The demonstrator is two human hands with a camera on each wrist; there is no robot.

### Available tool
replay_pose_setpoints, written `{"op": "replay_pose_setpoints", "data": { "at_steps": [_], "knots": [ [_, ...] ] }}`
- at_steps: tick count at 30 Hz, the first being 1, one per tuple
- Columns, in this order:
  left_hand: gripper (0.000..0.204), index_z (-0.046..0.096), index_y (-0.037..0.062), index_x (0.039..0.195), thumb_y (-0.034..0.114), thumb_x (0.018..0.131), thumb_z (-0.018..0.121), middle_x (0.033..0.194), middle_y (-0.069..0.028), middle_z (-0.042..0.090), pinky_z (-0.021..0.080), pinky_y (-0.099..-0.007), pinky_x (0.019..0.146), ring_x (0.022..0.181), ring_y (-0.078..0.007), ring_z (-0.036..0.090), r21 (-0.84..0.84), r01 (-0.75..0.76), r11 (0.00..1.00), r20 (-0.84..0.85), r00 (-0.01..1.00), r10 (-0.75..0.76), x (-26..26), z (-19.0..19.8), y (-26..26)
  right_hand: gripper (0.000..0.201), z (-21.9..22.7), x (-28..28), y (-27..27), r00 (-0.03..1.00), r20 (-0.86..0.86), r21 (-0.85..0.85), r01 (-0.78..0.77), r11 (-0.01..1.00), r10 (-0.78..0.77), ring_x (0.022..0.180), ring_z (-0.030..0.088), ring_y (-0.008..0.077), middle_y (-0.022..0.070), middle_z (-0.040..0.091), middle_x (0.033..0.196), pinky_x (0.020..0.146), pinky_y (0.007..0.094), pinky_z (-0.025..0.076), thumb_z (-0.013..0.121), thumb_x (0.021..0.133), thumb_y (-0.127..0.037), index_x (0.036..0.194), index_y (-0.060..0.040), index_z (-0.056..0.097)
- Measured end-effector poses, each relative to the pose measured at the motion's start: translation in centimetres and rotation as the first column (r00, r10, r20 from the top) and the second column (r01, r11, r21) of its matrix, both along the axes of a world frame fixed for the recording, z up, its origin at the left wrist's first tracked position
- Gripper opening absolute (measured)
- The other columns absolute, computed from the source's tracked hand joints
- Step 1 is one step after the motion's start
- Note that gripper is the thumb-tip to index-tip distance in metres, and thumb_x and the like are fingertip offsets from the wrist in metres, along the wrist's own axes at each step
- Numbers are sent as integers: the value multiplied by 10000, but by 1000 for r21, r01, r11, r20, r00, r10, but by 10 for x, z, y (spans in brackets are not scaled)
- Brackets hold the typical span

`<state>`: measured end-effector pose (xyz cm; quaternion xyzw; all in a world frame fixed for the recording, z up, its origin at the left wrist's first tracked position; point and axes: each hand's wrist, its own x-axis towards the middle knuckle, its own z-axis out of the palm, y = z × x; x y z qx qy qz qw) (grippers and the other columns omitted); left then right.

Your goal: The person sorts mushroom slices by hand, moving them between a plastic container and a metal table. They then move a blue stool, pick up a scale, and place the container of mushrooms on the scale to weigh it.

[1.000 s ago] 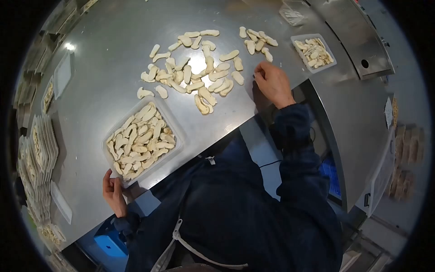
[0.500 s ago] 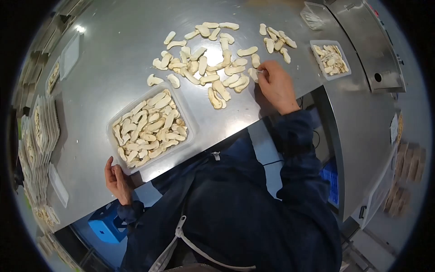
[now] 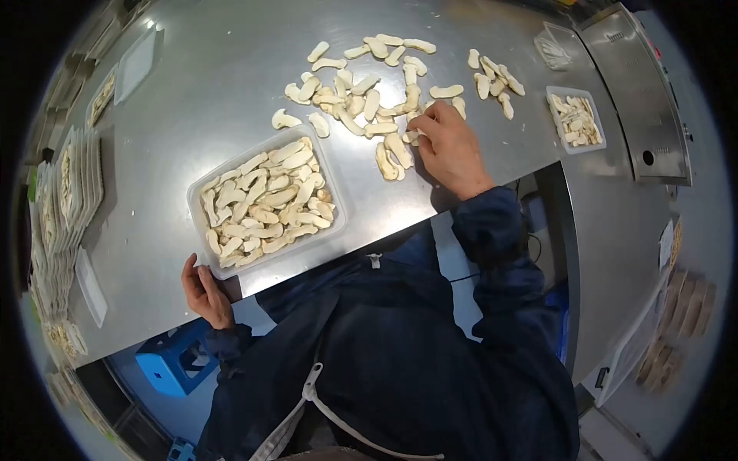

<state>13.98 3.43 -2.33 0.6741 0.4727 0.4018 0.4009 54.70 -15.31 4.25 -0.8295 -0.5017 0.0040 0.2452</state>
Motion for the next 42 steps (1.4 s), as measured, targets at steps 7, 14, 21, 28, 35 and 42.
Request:
{"op": "replay_pose_setpoints", "data": {
  "at_steps": [7, 14, 21, 28, 35, 42],
  "knots": [
    [266, 587, -37, 1258, 88, 1026, 541, 860, -4, 535, 382, -204, 694, 772, -69, 452, -7, 4, 1000, -22, 1000, -4, -3, -3, 0, 132, 1, 6, 0, 999, -46, 43, 3, 999, -1, 902, 597, 320, 113, 576, 963, 763, 411, 500, 626, 797, -2, 922, -47, 625],
    [265, 590, -41, 1245, 98, 1023, 547, 846, -12, 530, 388, -219, 681, 753, -82, 449, 1, -19, 1000, -74, 997, 19, 1, 2, 0, 112, 11, 2, 1, 989, 115, 139, 76, 987, -92, 799, 618, 354, 137, 609, 854, 707, 449, 488, 643, 813, -84, 917, -51, 618],
    [261, 591, -50, 1234, 98, 1025, 545, 843, -20, 526, 381, -222, 666, 748, -84, 441, 5, -20, 1000, -49, 999, 20, 0, -2, 0, 288, 27, -48, 9, 996, -17, -273, -86, 958, 84, 757, 619, 375, 175, 609, 776, 702, 462, 487, 689, 798, -239, 912, 2, 581],
    [259, 581, -58, 1240, 82, 1027, 535, 841, -14, 524, 375, -215, 657, 741, -81, 438, 22, -1, 1000, -59, 998, 2, -2, -4, 1, 277, 12, -55, 8, 997, 48, -142, -57, 988, 64, 744, 599, 385, 169, 596, 799, 674, 472, 462, 710, 789, -198, 913, -8, 551],
    [256, 586, -52, 1236, 87, 1026, 537, 837, -11, 529, 367, -209, 638, 732, -74, 438, -1, -9, 1000, -17, 1000, 9, 1, -2, -1, 261, 26, -21, 16, 996, -22, -49, 87, 995, -88, 800, 608, 382, 172, 611, 832, 726, 462, 476, 692, 796, -200, 930, -5, 582],
    [265, 604, -38, 1231, 104, 1012, 562, 812, -6, 534, 361, -208, 613, 692, -65, 430, 41, -44, 998, -79, 996, 47, 5, 5, -3, 220, 53, 22, 57, 986, 163, -54, -10, 999, 18, 914, 619, 351, 149, 625, 971, 785, 436, 494, 693, 825, -154, 993, -17, 657]
  ]
}}
